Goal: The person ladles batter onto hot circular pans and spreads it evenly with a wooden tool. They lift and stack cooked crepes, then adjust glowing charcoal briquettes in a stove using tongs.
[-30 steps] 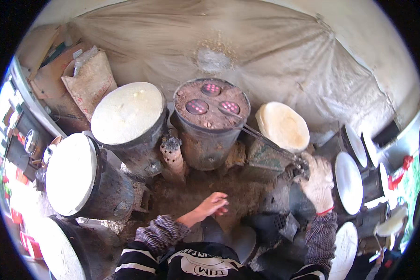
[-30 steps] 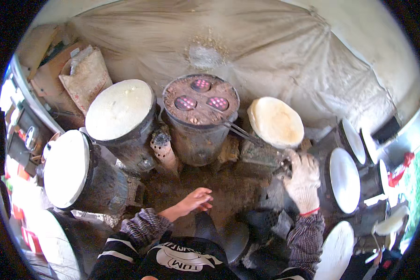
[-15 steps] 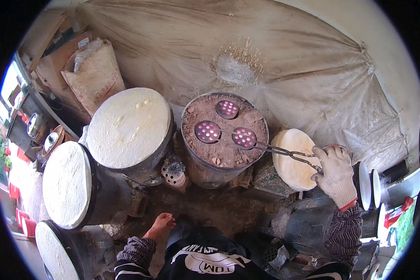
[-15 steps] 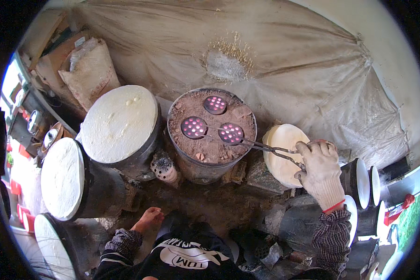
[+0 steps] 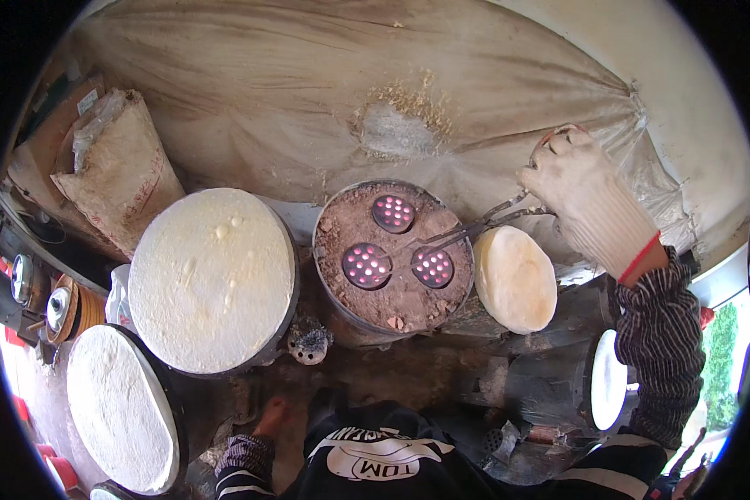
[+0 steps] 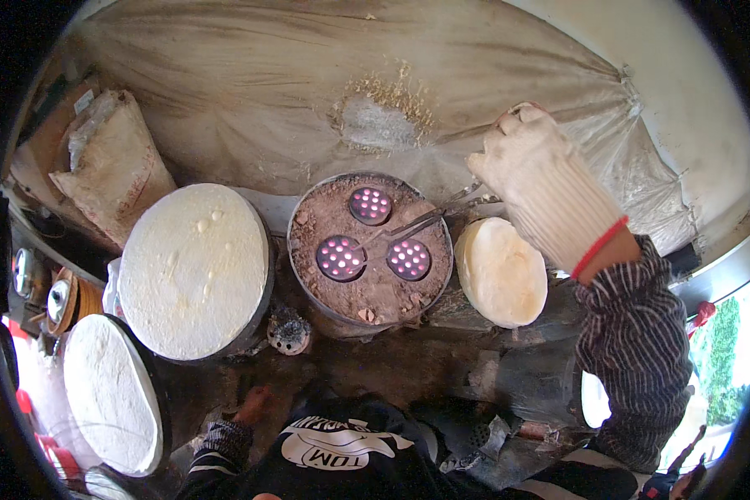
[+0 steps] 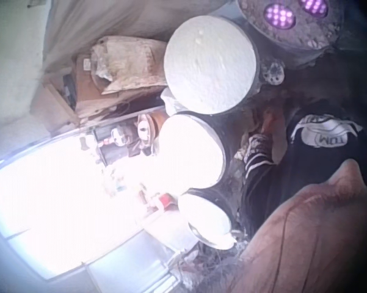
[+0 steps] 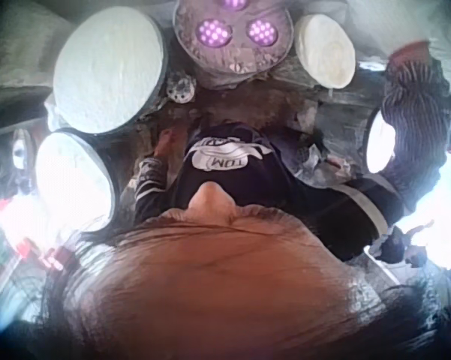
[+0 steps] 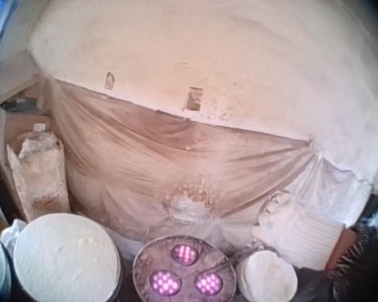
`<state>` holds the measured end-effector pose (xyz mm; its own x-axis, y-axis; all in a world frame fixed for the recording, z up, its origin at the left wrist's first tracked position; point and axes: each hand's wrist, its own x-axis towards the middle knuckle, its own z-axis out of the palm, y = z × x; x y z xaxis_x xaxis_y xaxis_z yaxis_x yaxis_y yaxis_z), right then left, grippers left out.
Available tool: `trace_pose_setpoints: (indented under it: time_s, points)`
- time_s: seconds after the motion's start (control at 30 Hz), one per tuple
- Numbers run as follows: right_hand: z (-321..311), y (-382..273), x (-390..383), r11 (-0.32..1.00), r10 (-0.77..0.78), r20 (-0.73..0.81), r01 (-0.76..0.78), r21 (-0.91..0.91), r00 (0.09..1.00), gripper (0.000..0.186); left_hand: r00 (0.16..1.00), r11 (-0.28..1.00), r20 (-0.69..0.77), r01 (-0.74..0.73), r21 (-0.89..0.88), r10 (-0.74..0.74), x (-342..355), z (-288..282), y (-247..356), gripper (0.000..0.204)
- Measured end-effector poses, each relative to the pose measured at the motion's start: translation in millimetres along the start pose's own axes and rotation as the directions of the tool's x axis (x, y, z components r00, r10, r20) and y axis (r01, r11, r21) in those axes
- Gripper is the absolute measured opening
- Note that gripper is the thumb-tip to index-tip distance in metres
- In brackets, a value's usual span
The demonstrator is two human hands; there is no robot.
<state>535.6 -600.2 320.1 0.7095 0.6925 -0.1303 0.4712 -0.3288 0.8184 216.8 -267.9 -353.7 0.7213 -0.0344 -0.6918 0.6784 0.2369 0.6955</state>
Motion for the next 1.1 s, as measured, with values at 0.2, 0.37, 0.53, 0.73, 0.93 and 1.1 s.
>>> trace_pose_setpoints:
  time_s: [0.2, 0.37, 0.53, 0.73, 0.93, 1.1]
  points:
    - [-2, -5, 27, 0.999, -0.033, -0.033, 0.032, -0.026, 0.999, 0.025, 0.98, 0.992, -0.155, 0.117, -0.048, -0.123, -4, 0, -1, 0.016]
    - [-9, 5, 19, 0.998, -0.063, -0.189, 0.061, -0.015, 0.98, 0.021, 0.976, 0.97, -0.109, 0.166, -0.179, -0.187, -9, -5, -5, 0.018]
    - [-33, 30, 0, 0.995, 0.077, -0.099, -0.07, 0.071, 0.992, 0.02, 0.994, 0.992, -0.055, -0.096, -0.083, 0.091, -10, -20, -35, 0.022]
    - [-53, 56, -12, 0.986, 0.166, -0.108, -0.166, 0.007, 0.98, 0.033, 0.996, 0.961, 0.011, 0.084, -0.262, -0.084, 1, -22, -40, 0.025]
    - [-37, 63, 22, 0.987, 0.162, -0.174, -0.159, 0.031, 0.971, 0.032, 0.994, 0.964, -0.049, 0.078, -0.256, -0.093, 7, -16, -34, 0.026]
    - [-27, 63, 50, 0.983, 0.181, -0.131, -0.183, 0.002, 0.975, 0.029, 0.989, 0.952, -0.081, 0.098, -0.289, -0.126, 1, -10, -28, 0.026]
